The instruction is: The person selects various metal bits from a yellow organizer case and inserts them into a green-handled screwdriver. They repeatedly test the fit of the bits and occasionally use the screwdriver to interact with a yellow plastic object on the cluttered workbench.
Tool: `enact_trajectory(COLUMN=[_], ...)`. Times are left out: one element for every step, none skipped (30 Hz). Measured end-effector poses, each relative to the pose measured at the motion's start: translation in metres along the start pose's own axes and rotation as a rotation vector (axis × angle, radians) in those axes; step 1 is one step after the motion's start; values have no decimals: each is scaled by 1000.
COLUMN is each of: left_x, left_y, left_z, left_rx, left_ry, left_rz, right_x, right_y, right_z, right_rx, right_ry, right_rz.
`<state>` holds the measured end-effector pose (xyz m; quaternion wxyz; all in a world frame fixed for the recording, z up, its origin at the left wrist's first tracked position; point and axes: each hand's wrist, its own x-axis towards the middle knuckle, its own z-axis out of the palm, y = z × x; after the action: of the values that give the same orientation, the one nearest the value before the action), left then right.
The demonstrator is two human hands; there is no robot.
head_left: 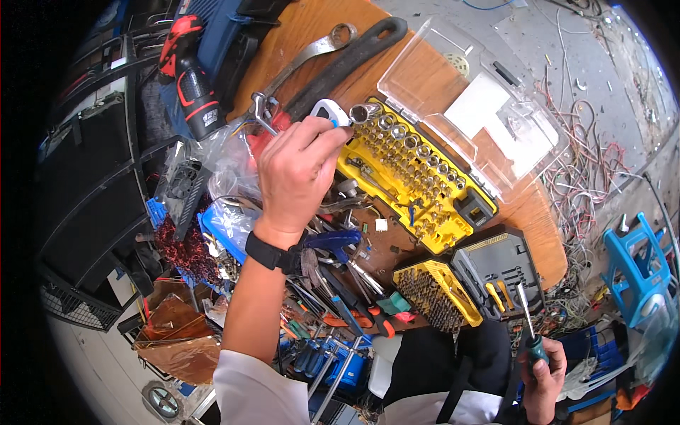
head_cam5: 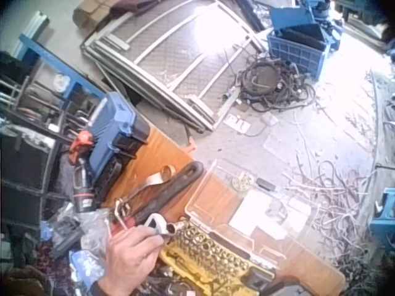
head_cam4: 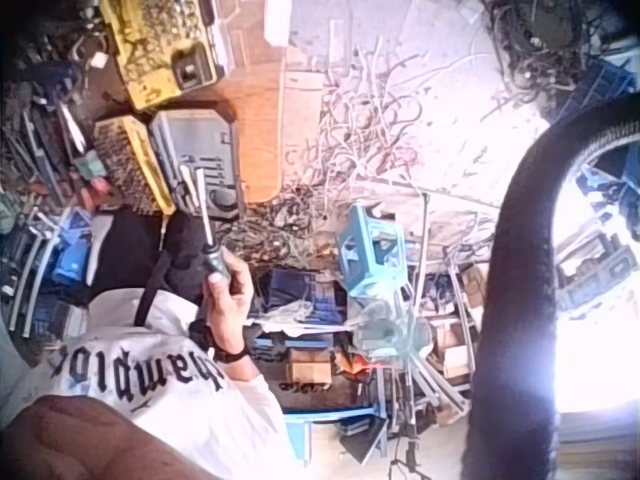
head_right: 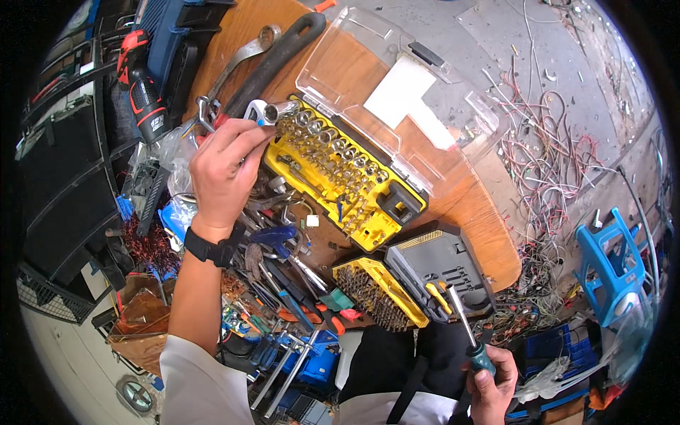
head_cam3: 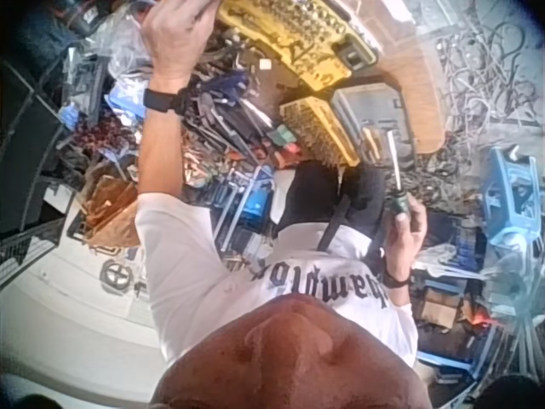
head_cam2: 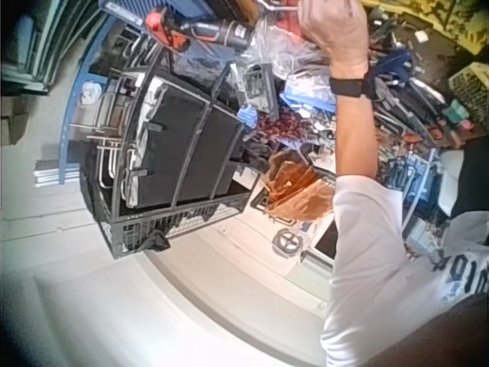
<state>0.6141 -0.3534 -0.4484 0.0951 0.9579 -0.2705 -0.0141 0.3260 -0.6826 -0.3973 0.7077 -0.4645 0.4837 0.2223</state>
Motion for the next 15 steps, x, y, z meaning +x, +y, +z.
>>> enact_trajectory(left_x=[0, 0, 1, 1, 2, 2, 2, 1, 0, -1, -1, -1, -1, -1, -2], left_y=[-1, -2, -3, -3, -4, -4, -6, -7, -9, -12, -13, -12, -10, -9, -11], left_z=[0, 1, 1, 1, 1, 2, 3, 3, 5, 7, 7, 7, 6, 5, 5], left_rx=[7, 14, 17, 21, 24, 32, 39, 47, 65, 82, 99, 86, 73, 60, 42], left_ry=[-2, -4, -2, -1, 0, 10, 20, 30, 42, 55, 67, 59, 50, 40, 86], left_rz=[19, 38, 50, 62, 74, 83, 92, 102, 124, 147, 170, 150, 130, 111, 125], right_x=[0, 0, 0, 0, -1, -1, -1, -2, -3, -5, -6, -6, -5, -6, -5], right_y=[1, 1, 2, 2, 3, 3, 3, 3, 0, -5, -8, -8, -7, -7, -2], right_z=[0, -1, -1, -1, -2, -2, -2, -2, -4, -6, -7, -7, -7, -7, -9], right_rx=[-4, -9, -12, -15, -18, -23, -27, -31, 20, 72, 124, 116, 107, 99, 87], right_ry=[2, 4, 8, 13, 19, 22, 25, 29, 8, -13, -34, -27, -21, -14, 4], right_rz=[-4, -8, -6, -4, -2, 0, 2, 3, 38, 74, 109, 103, 96, 90, 77])
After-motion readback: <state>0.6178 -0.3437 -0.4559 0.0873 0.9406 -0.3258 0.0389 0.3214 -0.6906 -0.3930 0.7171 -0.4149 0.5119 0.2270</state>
